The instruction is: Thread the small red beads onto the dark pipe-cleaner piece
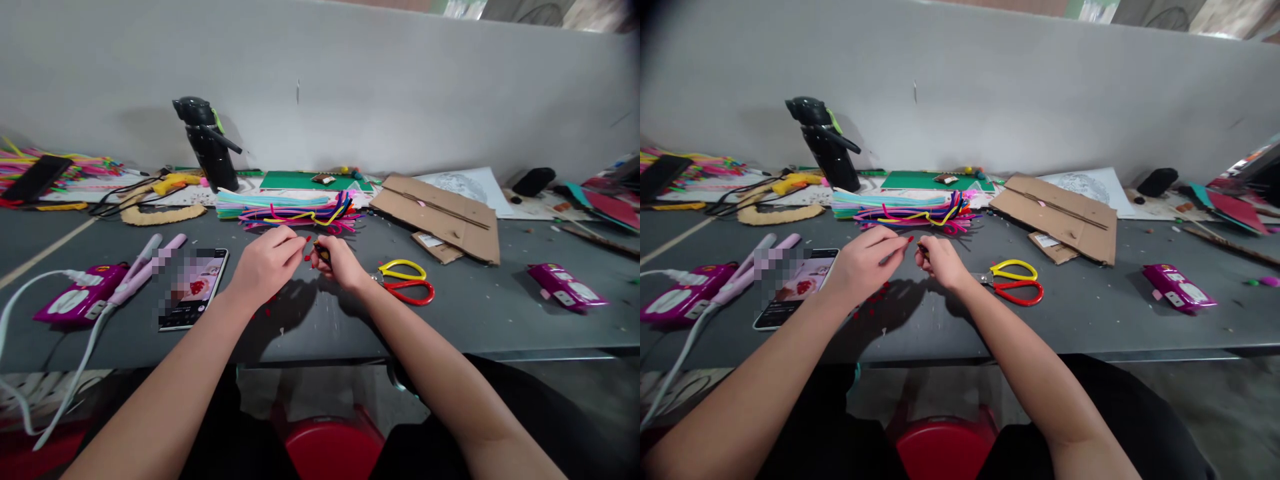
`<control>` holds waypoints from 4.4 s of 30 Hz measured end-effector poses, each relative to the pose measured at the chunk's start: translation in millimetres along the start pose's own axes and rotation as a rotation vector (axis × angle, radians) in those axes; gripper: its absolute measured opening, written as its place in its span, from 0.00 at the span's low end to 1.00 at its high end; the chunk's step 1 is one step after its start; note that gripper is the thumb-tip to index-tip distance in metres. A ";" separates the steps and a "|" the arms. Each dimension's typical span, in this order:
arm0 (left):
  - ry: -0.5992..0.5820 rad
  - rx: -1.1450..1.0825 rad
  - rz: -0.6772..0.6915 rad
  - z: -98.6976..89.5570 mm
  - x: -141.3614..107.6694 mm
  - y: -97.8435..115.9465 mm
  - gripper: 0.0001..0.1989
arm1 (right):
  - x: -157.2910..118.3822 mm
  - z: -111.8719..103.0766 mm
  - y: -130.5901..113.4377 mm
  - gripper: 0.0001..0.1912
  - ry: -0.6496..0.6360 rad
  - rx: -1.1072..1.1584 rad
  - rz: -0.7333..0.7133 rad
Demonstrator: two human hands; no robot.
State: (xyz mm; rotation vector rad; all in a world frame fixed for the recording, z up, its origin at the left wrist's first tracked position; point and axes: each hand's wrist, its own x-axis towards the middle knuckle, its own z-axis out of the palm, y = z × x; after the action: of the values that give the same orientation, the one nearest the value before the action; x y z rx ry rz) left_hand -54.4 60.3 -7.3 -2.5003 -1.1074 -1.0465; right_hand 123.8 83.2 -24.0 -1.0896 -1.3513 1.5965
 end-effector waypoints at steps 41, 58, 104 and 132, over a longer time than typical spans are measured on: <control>0.050 -0.405 -0.246 4.4 2.6 9.6 0.08 | -2.0 -1.8 8.3 0.22 0.077 -0.087 -0.214; 0.028 -0.612 -0.448 6.8 5.3 11.1 0.07 | -1.2 -1.2 8.1 0.23 0.106 -0.072 -0.236; 0.010 -0.681 -0.481 6.4 6.7 7.8 0.06 | -1.7 -0.7 10.4 0.25 0.141 -0.189 -0.306; -0.013 -0.144 -0.106 9.9 -3.3 -0.6 0.11 | 0.9 -3.1 13.0 0.29 0.159 -0.350 -0.298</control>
State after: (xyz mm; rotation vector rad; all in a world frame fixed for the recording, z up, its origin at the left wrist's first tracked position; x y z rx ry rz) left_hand -51.2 63.3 -16.9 -2.5862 -1.2213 -1.1794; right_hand 126.0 83.2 -37.2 -1.1270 -1.6348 1.0620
